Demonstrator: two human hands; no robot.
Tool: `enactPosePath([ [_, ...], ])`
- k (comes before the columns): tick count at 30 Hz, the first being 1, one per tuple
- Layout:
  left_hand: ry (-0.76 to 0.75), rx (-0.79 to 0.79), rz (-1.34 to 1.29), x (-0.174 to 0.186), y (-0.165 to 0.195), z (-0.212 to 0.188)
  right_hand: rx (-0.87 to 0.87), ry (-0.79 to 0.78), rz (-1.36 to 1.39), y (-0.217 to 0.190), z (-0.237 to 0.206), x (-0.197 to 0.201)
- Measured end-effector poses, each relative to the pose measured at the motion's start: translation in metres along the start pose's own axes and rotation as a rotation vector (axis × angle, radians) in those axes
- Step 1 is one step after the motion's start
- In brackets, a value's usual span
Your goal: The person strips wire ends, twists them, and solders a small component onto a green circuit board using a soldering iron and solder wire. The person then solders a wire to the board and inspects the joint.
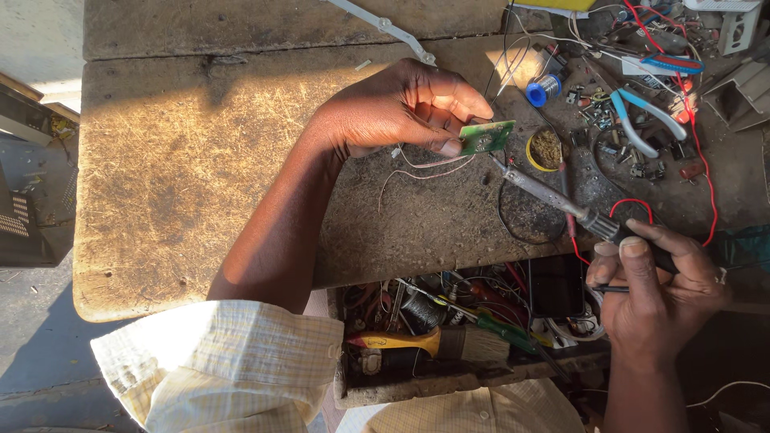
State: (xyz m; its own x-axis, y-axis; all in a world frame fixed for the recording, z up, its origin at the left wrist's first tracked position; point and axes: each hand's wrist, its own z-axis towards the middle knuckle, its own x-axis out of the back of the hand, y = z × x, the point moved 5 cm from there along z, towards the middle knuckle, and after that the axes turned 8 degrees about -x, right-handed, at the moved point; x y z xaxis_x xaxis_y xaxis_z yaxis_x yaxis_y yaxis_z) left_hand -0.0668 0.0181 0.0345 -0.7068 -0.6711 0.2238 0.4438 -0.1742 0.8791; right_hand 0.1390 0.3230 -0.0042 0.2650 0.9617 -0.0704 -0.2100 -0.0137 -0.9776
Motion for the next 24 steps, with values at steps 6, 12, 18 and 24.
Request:
enactPosePath([
  [6, -0.029, 0.018, -0.068, -0.0024, -0.0033, -0.0002, 0.013, -0.025, -0.026, 0.0030, 0.0052, -0.0019],
  [12, -0.048, -0.001, -0.146, -0.0042, -0.0030, 0.0003, 0.028, -0.041, -0.037, 0.0043, 0.0060, -0.0005],
  [18, -0.059, 0.003, -0.167, -0.0041, -0.0019, 0.0009, 0.004, -0.022, -0.034, 0.0047, 0.0069, -0.0002],
  [24, -0.067, -0.007, -0.216, -0.0054, -0.0004, -0.0006, -0.022, -0.033, -0.018, 0.0069, 0.0100, -0.0006],
])
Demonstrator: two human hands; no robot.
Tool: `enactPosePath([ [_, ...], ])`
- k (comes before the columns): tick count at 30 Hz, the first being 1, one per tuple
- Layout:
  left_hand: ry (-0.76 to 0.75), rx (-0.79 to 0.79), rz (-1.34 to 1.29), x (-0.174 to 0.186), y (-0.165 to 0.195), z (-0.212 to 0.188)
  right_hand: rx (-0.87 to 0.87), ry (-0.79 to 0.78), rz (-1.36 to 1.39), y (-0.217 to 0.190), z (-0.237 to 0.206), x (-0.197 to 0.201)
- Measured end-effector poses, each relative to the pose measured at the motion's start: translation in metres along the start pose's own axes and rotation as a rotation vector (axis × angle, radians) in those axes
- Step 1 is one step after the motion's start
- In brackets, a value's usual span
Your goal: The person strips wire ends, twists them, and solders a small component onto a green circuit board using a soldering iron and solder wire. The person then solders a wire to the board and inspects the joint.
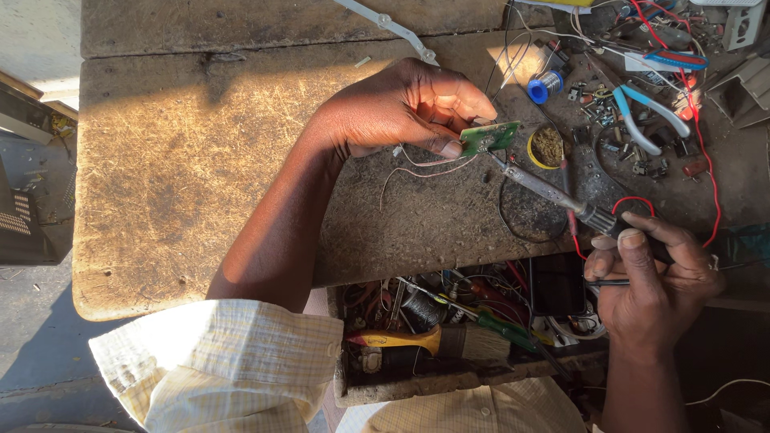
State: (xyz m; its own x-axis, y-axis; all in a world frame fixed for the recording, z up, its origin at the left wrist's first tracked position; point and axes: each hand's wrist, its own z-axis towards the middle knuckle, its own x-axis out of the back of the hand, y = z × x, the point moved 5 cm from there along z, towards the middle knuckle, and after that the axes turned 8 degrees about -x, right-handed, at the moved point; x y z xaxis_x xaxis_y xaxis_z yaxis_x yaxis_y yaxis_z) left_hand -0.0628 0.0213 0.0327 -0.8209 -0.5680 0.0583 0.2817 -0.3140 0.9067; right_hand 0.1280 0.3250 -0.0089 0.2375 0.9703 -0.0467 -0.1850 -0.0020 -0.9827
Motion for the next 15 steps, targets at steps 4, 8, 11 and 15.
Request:
enactPosePath([
  [4, -0.014, 0.015, -0.008, 0.001, -0.001, -0.001, -0.042, -0.013, 0.079, 0.004, 0.003, 0.002],
  [8, -0.009, 0.002, -0.056, 0.000, -0.004, 0.000, -0.032, -0.041, 0.086, 0.003, 0.009, 0.004],
  [11, 0.047, 0.071, 0.043, 0.001, -0.010, -0.001, 0.023, -0.090, 0.039, -0.001, 0.014, 0.005],
  [15, 0.017, 0.077, -0.061, -0.004, -0.011, 0.000, -0.041, -0.096, 0.093, 0.001, 0.018, 0.009],
])
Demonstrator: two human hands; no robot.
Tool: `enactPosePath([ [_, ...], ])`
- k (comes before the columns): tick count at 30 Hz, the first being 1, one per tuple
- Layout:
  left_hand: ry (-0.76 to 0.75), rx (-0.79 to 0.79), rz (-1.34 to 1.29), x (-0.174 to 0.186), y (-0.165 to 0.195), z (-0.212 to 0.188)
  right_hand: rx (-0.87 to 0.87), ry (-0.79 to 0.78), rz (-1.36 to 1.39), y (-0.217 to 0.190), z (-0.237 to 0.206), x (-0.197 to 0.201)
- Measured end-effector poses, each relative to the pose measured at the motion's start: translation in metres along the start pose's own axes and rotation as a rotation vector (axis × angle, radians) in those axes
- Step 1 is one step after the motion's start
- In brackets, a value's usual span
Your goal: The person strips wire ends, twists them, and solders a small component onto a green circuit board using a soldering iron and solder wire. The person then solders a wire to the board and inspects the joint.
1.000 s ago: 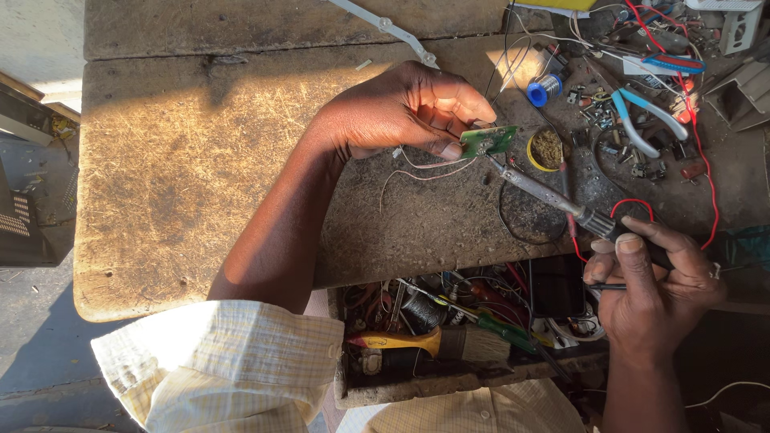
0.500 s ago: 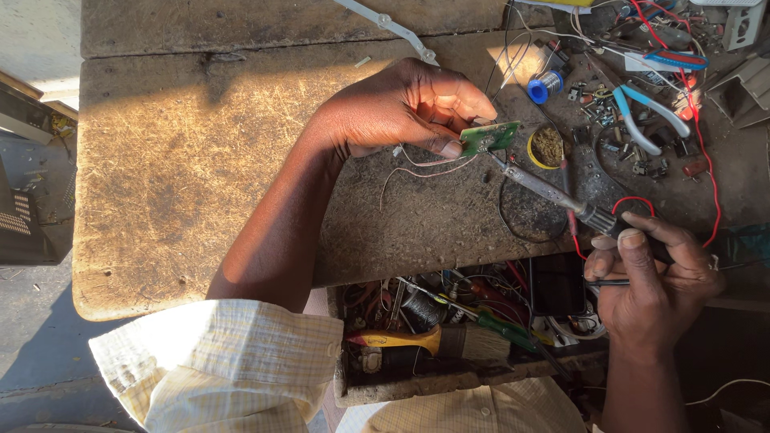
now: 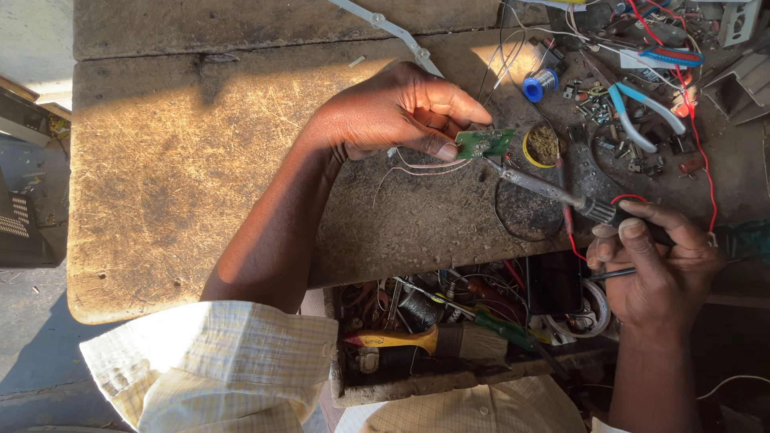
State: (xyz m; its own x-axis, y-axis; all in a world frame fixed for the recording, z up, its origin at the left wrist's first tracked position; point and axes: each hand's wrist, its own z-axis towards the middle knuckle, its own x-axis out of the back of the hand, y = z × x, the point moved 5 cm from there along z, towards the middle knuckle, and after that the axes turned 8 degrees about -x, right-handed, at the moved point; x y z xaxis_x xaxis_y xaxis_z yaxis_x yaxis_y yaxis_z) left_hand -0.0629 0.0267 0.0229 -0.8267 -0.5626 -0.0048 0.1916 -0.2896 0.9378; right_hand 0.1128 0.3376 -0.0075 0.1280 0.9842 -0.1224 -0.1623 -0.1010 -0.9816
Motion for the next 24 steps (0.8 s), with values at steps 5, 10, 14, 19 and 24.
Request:
enactPosePath([
  [5, 0.005, -0.039, 0.121, 0.002, 0.007, 0.001, -0.038, -0.015, 0.041, 0.003, 0.004, 0.002],
  [10, 0.018, -0.030, 0.172, 0.003, 0.009, -0.001, -0.067, -0.007, 0.056, 0.005, 0.008, 0.004],
  [14, 0.022, -0.028, 0.143, 0.003, 0.007, 0.001, -0.080, 0.005, 0.058, 0.006, 0.010, 0.003],
  [19, 0.027, -0.001, 0.285, 0.006, 0.001, 0.001, -0.073, 0.032, 0.016, 0.007, 0.008, 0.000],
  [24, 0.019, 0.014, 0.250, 0.007, -0.005, 0.001, -0.085, 0.059, 0.057, 0.009, 0.008, -0.004],
])
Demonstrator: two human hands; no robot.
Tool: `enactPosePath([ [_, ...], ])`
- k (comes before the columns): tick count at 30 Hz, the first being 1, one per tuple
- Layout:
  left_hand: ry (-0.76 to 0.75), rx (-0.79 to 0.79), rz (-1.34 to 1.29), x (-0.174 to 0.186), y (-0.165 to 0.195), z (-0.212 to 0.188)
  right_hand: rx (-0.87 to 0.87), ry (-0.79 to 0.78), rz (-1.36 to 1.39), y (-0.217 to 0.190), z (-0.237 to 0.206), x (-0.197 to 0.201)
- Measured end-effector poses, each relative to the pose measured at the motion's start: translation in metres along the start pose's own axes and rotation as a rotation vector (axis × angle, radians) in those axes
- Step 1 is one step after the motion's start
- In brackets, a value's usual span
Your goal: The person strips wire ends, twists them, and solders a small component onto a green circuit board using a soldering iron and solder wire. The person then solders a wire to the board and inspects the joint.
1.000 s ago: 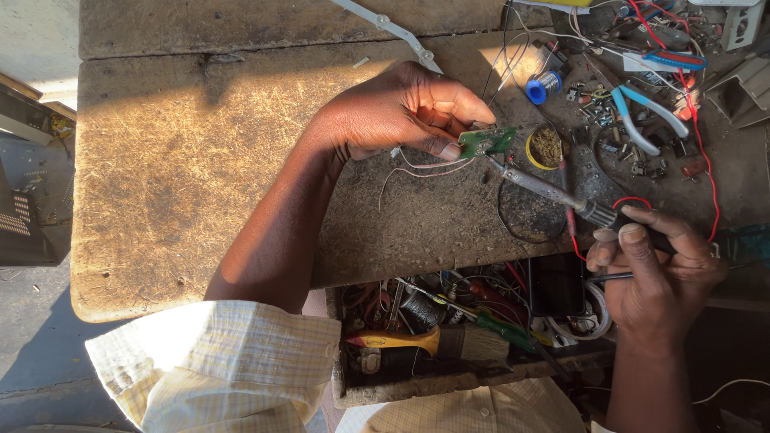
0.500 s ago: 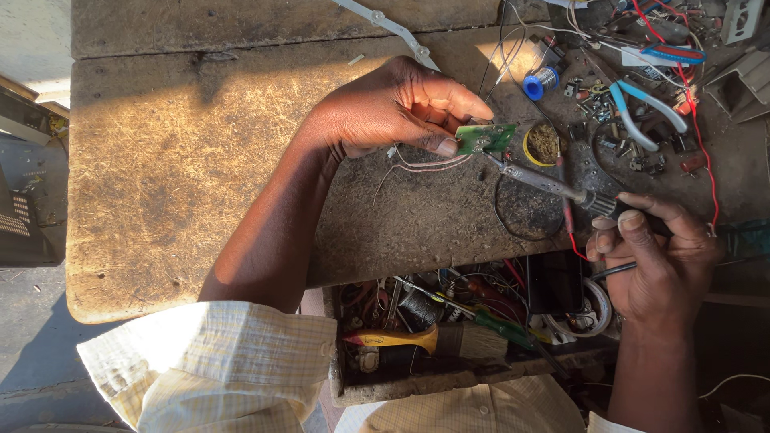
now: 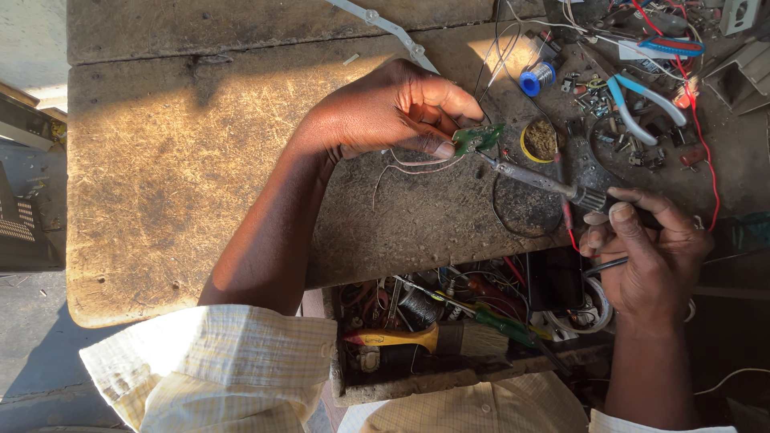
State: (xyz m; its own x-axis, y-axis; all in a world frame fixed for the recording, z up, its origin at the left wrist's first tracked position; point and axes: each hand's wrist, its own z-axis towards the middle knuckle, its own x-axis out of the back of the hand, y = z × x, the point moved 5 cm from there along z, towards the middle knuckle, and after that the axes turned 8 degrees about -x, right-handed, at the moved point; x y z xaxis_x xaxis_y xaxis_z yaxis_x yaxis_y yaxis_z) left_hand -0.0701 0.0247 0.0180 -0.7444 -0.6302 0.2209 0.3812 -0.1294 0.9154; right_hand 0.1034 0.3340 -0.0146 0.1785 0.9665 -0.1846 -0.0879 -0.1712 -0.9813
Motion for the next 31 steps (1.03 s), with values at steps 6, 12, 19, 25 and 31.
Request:
enactPosePath([
  [6, 0.006, -0.038, 0.163, 0.001, 0.002, 0.002, 0.047, -0.022, -0.032, -0.001, 0.002, -0.007],
  [12, 0.031, -0.156, 0.272, 0.001, 0.013, 0.002, 0.045, 0.005, -0.043, -0.001, 0.001, -0.010],
  [19, 0.006, -0.073, 0.409, 0.000, 0.004, 0.009, 0.076, 0.066, -0.032, -0.001, 0.000, -0.006],
  [25, 0.057, 0.007, 0.270, -0.013, -0.019, 0.007, 0.082, 0.151, 0.036, -0.006, -0.002, 0.008],
  [31, 0.092, 0.200, -0.026, 0.006, -0.061, 0.004, 0.092, 0.153, 0.059, -0.005, -0.010, 0.030],
])
